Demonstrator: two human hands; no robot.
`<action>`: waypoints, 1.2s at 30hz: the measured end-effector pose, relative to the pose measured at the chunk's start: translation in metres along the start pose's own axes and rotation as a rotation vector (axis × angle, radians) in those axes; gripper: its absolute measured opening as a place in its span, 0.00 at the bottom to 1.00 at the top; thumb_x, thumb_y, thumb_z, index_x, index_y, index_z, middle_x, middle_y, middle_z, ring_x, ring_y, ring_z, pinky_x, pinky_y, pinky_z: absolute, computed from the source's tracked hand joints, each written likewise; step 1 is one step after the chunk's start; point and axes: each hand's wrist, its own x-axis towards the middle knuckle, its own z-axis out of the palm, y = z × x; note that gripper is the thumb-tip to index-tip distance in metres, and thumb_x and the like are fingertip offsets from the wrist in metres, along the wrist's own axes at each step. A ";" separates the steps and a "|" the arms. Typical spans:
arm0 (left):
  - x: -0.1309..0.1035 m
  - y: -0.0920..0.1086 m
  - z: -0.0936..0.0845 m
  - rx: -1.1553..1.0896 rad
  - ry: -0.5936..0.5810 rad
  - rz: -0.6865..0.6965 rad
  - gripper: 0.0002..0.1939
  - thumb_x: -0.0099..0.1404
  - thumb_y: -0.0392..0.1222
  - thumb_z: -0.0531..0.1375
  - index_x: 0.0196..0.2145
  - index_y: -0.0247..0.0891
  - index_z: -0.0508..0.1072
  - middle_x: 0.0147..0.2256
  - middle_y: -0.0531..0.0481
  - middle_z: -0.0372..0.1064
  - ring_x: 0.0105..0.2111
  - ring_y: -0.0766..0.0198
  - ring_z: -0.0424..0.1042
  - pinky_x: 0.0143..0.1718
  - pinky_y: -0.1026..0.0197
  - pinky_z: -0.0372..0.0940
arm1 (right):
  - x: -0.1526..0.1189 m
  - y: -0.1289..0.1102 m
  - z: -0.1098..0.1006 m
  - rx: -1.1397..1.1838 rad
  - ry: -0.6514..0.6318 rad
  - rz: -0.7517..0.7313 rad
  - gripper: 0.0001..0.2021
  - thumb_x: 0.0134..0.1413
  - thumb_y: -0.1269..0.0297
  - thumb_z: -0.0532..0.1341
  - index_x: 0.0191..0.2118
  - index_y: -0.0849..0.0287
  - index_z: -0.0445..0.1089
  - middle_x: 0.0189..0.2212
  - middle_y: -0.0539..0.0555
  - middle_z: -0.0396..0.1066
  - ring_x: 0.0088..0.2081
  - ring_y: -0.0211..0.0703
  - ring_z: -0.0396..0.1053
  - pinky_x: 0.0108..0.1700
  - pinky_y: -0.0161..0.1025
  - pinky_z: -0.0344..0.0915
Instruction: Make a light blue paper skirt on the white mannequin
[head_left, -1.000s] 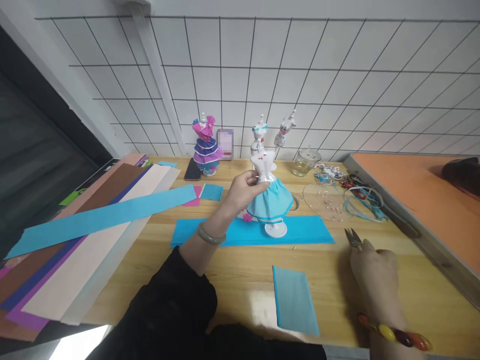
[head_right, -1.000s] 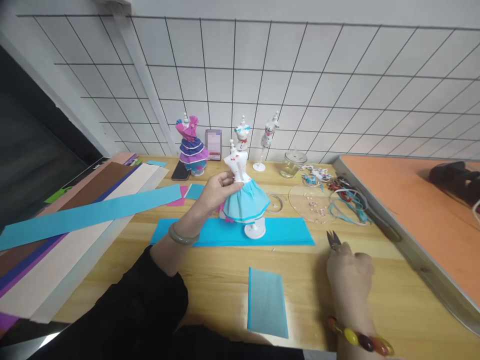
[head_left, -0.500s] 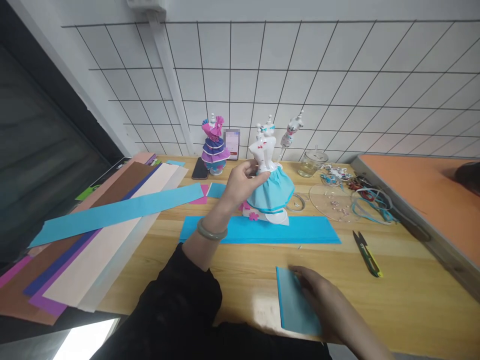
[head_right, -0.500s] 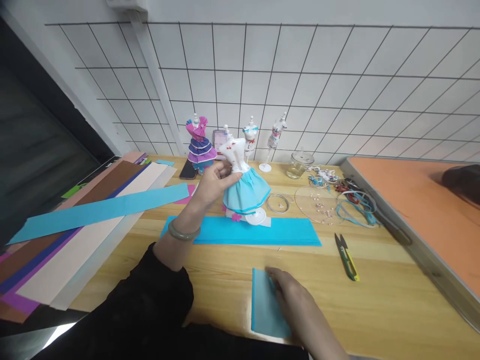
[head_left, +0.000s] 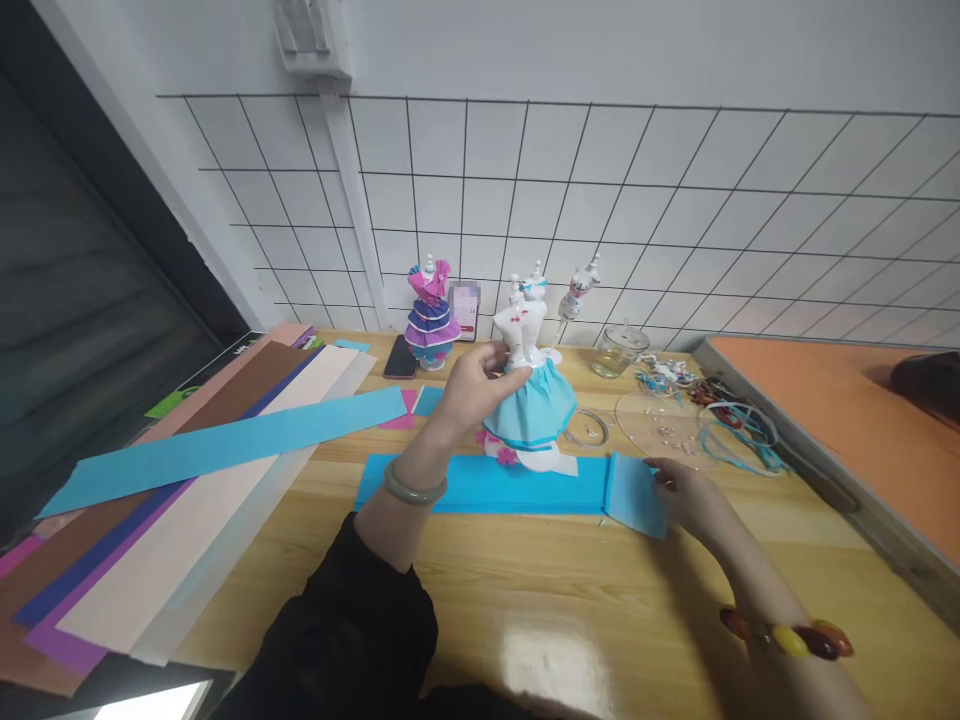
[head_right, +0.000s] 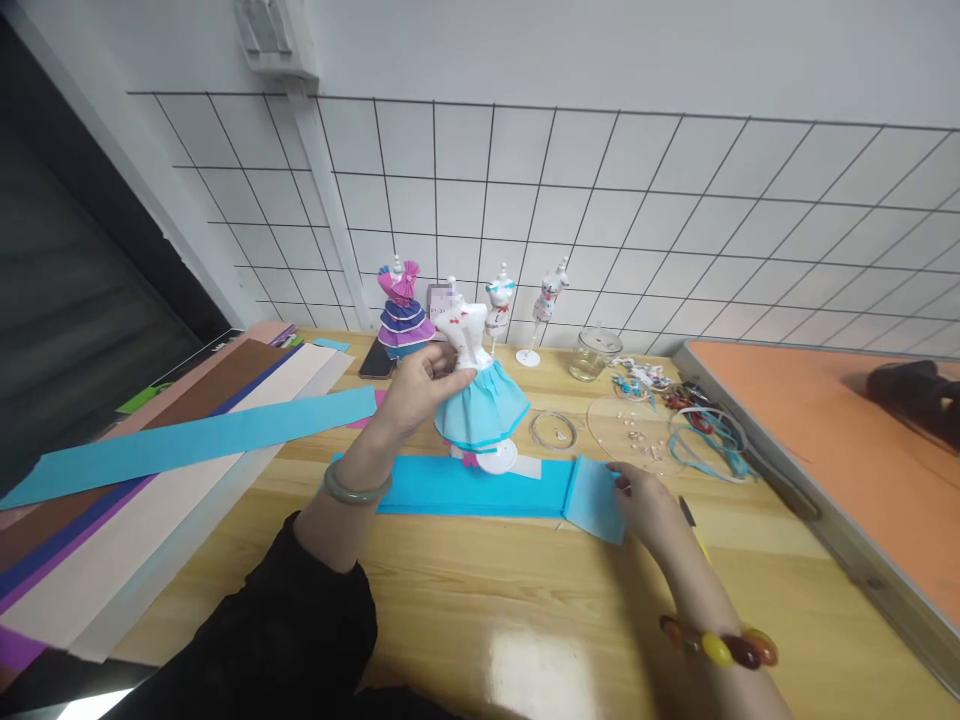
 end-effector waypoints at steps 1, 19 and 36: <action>-0.001 0.000 0.002 0.002 -0.025 -0.022 0.18 0.57 0.40 0.64 0.44 0.31 0.72 0.47 0.38 0.72 0.48 0.54 0.72 0.47 0.55 0.66 | 0.000 -0.004 0.001 -0.003 0.026 -0.015 0.11 0.42 0.62 0.58 0.33 0.56 0.74 0.25 0.57 0.73 0.30 0.54 0.72 0.34 0.49 0.67; -0.014 0.002 0.031 -0.032 -0.370 -0.125 0.14 0.59 0.40 0.64 0.41 0.30 0.74 0.43 0.40 0.74 0.43 0.58 0.72 0.46 0.57 0.66 | -0.024 -0.166 -0.007 0.622 0.186 -0.046 0.14 0.43 0.53 0.68 0.31 0.55 0.68 0.30 0.49 0.66 0.31 0.40 0.62 0.35 0.41 0.59; -0.021 0.007 0.038 0.088 -0.434 -0.125 0.15 0.57 0.35 0.62 0.43 0.31 0.73 0.44 0.42 0.73 0.43 0.59 0.72 0.43 0.60 0.64 | -0.028 -0.151 -0.007 0.771 0.105 -0.045 0.14 0.46 0.54 0.68 0.34 0.54 0.67 0.30 0.50 0.65 0.32 0.40 0.64 0.35 0.40 0.62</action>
